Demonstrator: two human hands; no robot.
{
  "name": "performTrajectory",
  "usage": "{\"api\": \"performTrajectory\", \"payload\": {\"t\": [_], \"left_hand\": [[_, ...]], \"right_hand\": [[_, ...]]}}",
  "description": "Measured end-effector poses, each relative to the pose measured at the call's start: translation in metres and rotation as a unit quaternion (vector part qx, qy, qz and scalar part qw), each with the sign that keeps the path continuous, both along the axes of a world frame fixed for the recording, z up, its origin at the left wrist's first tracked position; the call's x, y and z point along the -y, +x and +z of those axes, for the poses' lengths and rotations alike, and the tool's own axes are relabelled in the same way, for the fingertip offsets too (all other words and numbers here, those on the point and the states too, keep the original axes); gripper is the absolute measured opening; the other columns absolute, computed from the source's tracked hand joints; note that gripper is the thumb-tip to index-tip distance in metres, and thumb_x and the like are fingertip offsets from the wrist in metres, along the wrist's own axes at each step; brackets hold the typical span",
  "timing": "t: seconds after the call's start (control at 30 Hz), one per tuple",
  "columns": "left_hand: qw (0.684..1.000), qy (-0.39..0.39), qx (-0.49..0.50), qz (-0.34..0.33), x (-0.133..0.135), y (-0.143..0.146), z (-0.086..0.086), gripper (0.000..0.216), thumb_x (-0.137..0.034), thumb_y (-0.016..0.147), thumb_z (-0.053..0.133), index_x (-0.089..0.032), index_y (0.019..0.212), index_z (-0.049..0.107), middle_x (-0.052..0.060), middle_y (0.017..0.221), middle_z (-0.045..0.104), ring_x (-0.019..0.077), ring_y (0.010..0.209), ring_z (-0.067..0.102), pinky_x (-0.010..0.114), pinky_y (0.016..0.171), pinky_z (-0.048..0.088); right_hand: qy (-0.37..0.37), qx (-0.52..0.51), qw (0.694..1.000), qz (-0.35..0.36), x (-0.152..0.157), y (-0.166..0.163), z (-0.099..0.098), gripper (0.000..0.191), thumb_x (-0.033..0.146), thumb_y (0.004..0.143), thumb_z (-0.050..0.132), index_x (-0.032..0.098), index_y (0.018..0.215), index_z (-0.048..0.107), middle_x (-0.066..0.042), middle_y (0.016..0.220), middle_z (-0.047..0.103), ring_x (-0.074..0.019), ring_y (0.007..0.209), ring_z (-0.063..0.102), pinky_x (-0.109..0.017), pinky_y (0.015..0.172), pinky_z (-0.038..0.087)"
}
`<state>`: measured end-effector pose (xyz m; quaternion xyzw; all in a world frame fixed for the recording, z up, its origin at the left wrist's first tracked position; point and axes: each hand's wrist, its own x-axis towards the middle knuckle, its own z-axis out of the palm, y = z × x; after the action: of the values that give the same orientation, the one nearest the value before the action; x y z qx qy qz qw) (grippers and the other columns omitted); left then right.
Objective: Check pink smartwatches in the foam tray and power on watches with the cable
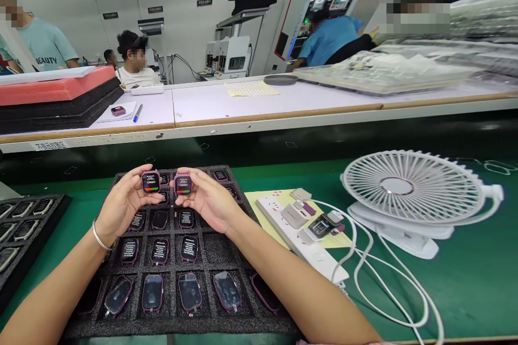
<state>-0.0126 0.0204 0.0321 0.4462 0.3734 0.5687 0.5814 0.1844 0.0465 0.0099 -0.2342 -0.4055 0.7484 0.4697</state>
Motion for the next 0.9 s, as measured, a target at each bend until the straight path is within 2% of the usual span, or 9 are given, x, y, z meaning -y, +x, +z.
{"api": "performTrajectory", "payload": {"t": [0.1, 0.17, 0.4, 0.57, 0.63, 0.73, 0.83, 0.9], "left_hand": [[1.000, 0.015, 0.002, -0.002, -0.004, -0.001, 0.008, 0.040, -0.040, 0.084, 0.063, -0.013, 0.114, 0.062, 0.007, 0.091, 0.071, 0.0203, 0.067, 0.072, 0.034, 0.066, 0.060], [0.999, 0.040, 0.003, 0.001, -0.009, -0.002, 0.019, 0.038, -0.039, 0.084, 0.062, -0.013, 0.112, 0.062, 0.007, 0.090, 0.071, 0.0196, 0.065, 0.072, 0.034, 0.065, 0.060], [0.989, 0.142, 0.015, 0.026, -0.035, -0.003, 0.080, 0.036, -0.042, 0.081, 0.062, -0.017, 0.106, 0.061, 0.005, 0.087, 0.071, 0.0150, 0.062, 0.068, 0.027, 0.061, 0.055], [0.981, 0.191, 0.012, 0.031, -0.039, -0.002, 0.111, 0.037, -0.043, 0.082, 0.058, -0.017, 0.108, 0.062, 0.005, 0.088, 0.070, 0.0141, 0.061, 0.066, 0.028, 0.062, 0.054], [0.976, 0.213, 0.015, 0.040, -0.037, -0.002, 0.116, 0.040, -0.043, 0.082, 0.057, -0.017, 0.113, 0.062, 0.006, 0.089, 0.070, 0.0147, 0.062, 0.066, 0.029, 0.064, 0.054], [0.970, 0.238, 0.006, 0.052, -0.032, -0.004, 0.117, 0.044, -0.044, 0.082, 0.057, -0.017, 0.117, 0.062, 0.006, 0.090, 0.069, 0.0149, 0.065, 0.066, 0.029, 0.065, 0.054], [0.967, 0.249, -0.003, 0.051, -0.021, -0.006, 0.111, 0.046, -0.044, 0.082, 0.058, -0.017, 0.119, 0.062, 0.005, 0.090, 0.069, 0.0149, 0.065, 0.067, 0.029, 0.065, 0.054], [0.971, 0.235, -0.012, 0.039, -0.010, -0.007, 0.101, 0.048, -0.043, 0.082, 0.060, -0.016, 0.121, 0.060, 0.006, 0.089, 0.070, 0.0158, 0.065, 0.068, 0.030, 0.065, 0.055]], "right_hand": [[0.023, 0.004, 1.000, 0.006, -0.005, -0.006, 0.010, 0.024, 0.038, 0.088, 0.065, 0.021, 0.105, 0.064, -0.006, 0.091, 0.073, -0.0140, 0.063, 0.064, -0.030, 0.065, 0.051], [0.060, 0.011, 0.998, 0.006, -0.012, -0.012, 0.025, 0.021, 0.036, 0.090, 0.062, 0.021, 0.105, 0.063, -0.006, 0.090, 0.072, -0.0141, 0.064, 0.063, -0.030, 0.063, 0.051], [0.180, 0.012, 0.983, -0.025, -0.044, -0.032, 0.099, 0.020, 0.037, 0.095, 0.051, 0.021, 0.102, 0.061, -0.005, 0.087, 0.069, -0.0136, 0.061, 0.059, -0.029, 0.061, 0.048], [0.258, 0.004, 0.965, -0.044, -0.048, -0.036, 0.135, 0.018, 0.035, 0.092, 0.053, 0.023, 0.103, 0.059, -0.002, 0.086, 0.068, -0.0128, 0.062, 0.058, -0.028, 0.062, 0.049], [0.285, 0.007, 0.958, -0.039, -0.046, -0.034, 0.142, 0.020, 0.030, 0.087, 0.058, 0.023, 0.105, 0.057, -0.003, 0.089, 0.069, -0.0129, 0.064, 0.059, -0.028, 0.063, 0.049], [0.308, 0.017, 0.951, -0.031, -0.040, -0.030, 0.146, 0.034, 0.018, 0.076, 0.063, 0.023, 0.109, 0.055, -0.002, 0.092, 0.071, -0.0129, 0.068, 0.060, -0.028, 0.067, 0.050], [0.311, 0.026, 0.950, -0.021, -0.030, -0.025, 0.139, 0.043, 0.012, 0.070, 0.063, 0.023, 0.111, 0.056, -0.002, 0.093, 0.071, -0.0125, 0.068, 0.062, -0.029, 0.070, 0.051], [0.298, 0.033, 0.954, -0.011, -0.020, -0.022, 0.128, 0.045, 0.010, 0.068, 0.063, 0.023, 0.112, 0.057, -0.002, 0.094, 0.071, -0.0123, 0.067, 0.063, -0.029, 0.070, 0.051]]}}
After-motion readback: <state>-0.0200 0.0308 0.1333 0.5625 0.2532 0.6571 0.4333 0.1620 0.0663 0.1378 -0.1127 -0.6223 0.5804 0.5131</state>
